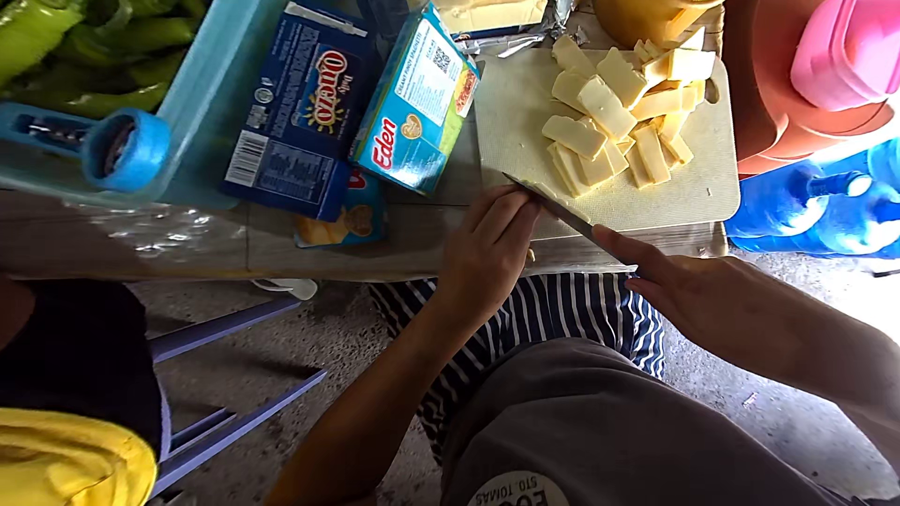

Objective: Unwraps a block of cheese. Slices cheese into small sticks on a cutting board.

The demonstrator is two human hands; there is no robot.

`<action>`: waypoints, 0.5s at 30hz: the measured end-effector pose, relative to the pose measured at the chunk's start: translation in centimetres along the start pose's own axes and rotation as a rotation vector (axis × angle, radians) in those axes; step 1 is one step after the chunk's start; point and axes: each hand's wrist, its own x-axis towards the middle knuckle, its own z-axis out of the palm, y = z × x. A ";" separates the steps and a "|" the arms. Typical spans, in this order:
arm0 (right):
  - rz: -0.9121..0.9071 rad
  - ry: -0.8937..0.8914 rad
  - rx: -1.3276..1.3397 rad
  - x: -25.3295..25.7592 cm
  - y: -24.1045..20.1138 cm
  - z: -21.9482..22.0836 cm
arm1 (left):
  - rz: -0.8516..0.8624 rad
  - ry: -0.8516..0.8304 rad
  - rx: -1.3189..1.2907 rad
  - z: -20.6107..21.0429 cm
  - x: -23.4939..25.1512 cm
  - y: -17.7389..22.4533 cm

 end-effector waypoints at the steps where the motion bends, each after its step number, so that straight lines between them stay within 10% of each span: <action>1: 0.006 -0.003 0.015 0.1 0.1 0.3 | -0.002 0.003 0.001 0.0 0.0 0.0; 7: 0.131 -0.196 0.563 0.3 2.5 -0.8 | -0.012 -0.004 -0.019 -0.1 0.3 0.1; 15: -0.036 0.314 -0.031 -2.2 1.6 -1.3 | 0.075 -0.330 0.084 -1.9 2.4 -0.3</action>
